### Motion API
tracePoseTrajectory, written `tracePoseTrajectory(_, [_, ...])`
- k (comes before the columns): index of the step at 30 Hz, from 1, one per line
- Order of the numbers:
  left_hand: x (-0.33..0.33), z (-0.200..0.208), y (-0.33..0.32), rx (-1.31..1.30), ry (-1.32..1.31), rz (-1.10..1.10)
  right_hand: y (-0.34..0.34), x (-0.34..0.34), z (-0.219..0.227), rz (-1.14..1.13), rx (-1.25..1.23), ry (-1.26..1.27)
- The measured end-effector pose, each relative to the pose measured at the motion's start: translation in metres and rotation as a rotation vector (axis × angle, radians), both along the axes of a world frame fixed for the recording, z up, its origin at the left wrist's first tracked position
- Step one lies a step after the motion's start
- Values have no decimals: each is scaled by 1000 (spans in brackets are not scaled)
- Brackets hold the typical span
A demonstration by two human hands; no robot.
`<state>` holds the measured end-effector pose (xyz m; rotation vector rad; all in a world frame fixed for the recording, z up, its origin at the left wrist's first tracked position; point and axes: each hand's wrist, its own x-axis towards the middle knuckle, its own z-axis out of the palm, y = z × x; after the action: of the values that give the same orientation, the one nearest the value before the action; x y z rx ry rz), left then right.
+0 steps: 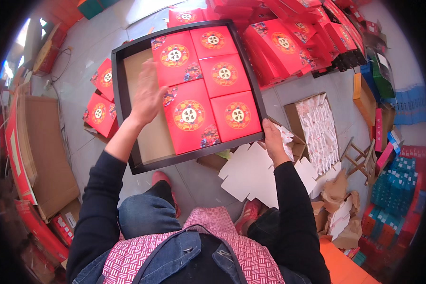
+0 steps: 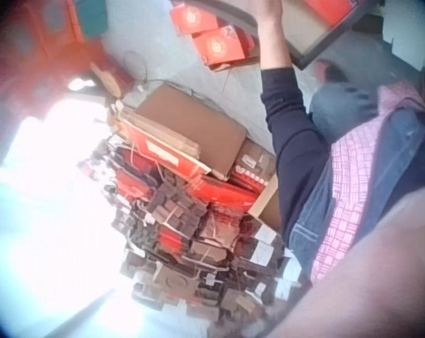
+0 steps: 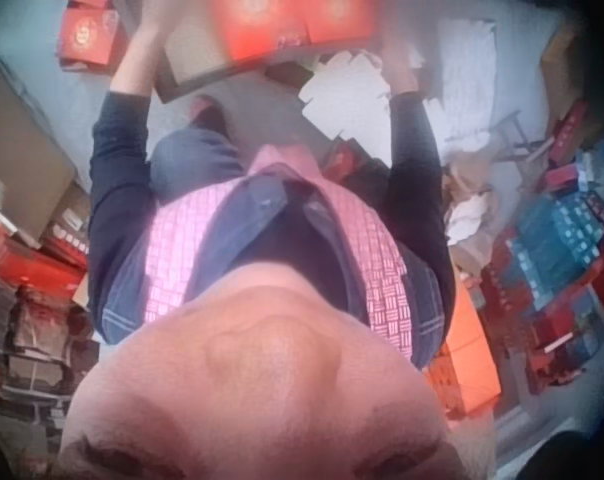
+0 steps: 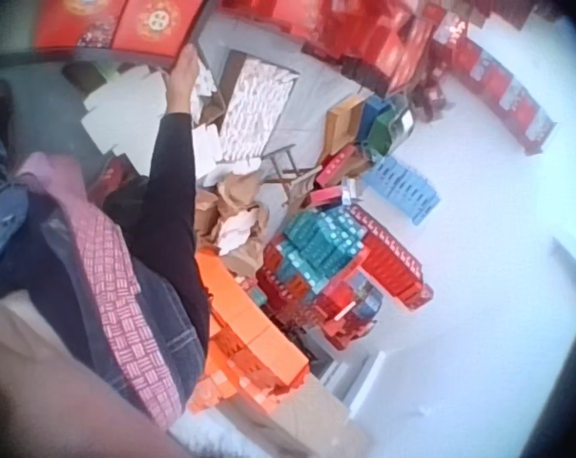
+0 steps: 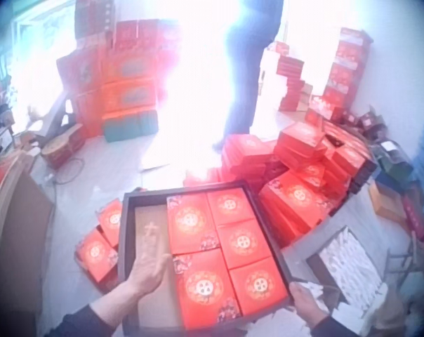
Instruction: The person assembles small red boxes by folding white cardboard pieces and inserting them into red covers. The person places the finished boxes into a larger tray.
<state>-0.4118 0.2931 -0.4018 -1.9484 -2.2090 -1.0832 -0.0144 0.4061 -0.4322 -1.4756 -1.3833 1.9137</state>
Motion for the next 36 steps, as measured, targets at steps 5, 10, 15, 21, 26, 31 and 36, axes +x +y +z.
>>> tracePoseTrajectory(5, [27, -27, 44, -606, 341, -15, 2, 12, 11, -86, 97, -53])
tracePoseTrajectory(10, [19, -24, 21, -423, 286, -93, -49, 74, -18, 363, 586, -752])
tracePoseTrajectory(15, [42, 58, -75, -274, -357, -320, -199, 66, -26, 860, 980, -1026])
tracePoseTrajectory(21, [51, 136, -206, -344, -560, -84, -219, 73, -53, 882, 715, -1119])
tracePoseTrajectory(26, [84, 163, -243, -75, -847, -15, -169, 109, 66, 803, 852, -903])
tracePoseTrajectory(31, [161, 178, -225, 54, -492, -120, -164, 151, 254, 367, 922, -369])
tracePoseTrajectory(36, [248, 255, -216, 182, -622, -524, -237, 179, 312, 130, 872, 109])
